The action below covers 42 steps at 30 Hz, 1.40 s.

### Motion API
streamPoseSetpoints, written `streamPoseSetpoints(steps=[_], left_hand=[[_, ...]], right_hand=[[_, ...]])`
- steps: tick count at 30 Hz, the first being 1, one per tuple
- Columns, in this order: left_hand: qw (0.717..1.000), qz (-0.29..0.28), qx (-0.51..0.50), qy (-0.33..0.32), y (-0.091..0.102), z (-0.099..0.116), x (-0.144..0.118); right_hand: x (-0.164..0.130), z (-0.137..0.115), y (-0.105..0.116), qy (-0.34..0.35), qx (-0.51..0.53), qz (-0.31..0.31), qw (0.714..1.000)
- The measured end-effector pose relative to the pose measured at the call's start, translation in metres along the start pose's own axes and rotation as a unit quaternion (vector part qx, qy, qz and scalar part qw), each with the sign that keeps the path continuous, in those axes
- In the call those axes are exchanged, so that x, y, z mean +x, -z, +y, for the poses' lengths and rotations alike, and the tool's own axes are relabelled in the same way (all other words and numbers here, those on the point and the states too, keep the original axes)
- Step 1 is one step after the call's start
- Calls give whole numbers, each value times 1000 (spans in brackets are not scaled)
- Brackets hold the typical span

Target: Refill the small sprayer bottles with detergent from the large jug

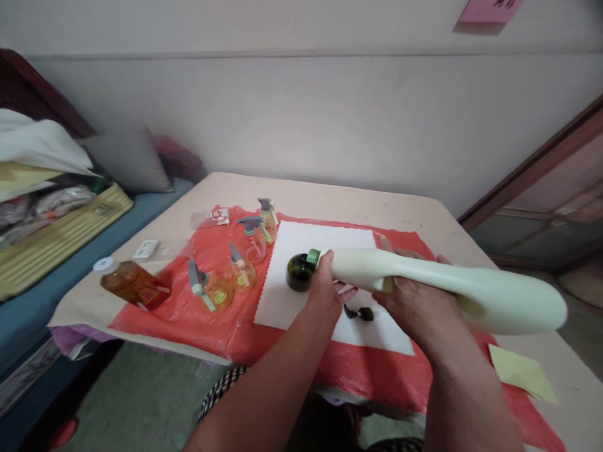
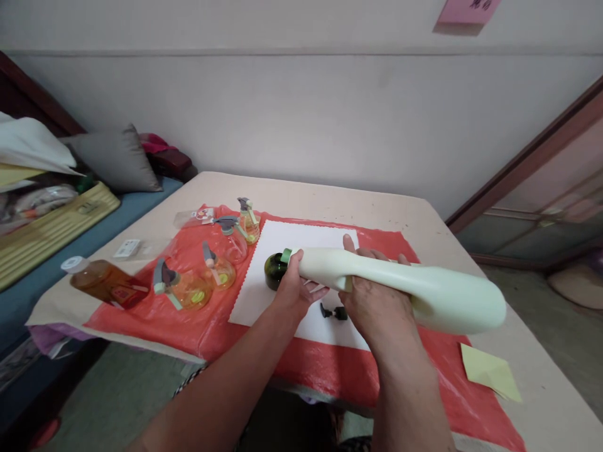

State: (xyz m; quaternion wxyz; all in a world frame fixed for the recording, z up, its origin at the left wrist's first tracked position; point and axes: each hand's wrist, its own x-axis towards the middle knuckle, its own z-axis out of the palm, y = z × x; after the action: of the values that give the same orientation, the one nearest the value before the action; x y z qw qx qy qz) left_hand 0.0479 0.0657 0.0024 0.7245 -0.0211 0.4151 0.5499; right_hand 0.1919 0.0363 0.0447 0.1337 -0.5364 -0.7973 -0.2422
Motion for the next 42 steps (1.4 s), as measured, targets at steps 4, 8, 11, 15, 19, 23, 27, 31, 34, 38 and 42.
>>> streamPoseSetpoints(steps=[4,8,11,15,19,23,27,31,34,38,42], left_hand=[[1000,-8,-2,2,0,0,-2],[1000,-15,-4,6,0,0,-2],[1000,-18,-8,6,0,0,-2],[1000,-14,-8,12,-1,1,-2],[1000,-11,-11,11,-1,1,-2],[1000,-17,-15,14,0,1,0],[1000,-20,-14,14,0,1,1],[1000,-22,-15,13,1,1,0],[1000,-25,-16,11,1,1,0],[999,-28,-12,10,2,0,0],[1000,-21,-13,13,1,1,0]], right_hand=[[1,-1,6,5,-8,-17,1000],[3,-4,14,4,-19,-17,1000],[4,-6,16,4,-17,-12,1000],[5,-7,17,0,-2,-16,1000],[5,-7,16,-2,9,-21,1000],[3,-6,16,-5,11,-27,1000],[4,-7,15,-5,5,-29,1000],[4,-6,13,3,-4,-18,1000],[3,-6,12,10,-5,-22,1000],[3,-7,14,-1,-2,-25,1000],[4,-8,15,-9,3,-23,1000]])
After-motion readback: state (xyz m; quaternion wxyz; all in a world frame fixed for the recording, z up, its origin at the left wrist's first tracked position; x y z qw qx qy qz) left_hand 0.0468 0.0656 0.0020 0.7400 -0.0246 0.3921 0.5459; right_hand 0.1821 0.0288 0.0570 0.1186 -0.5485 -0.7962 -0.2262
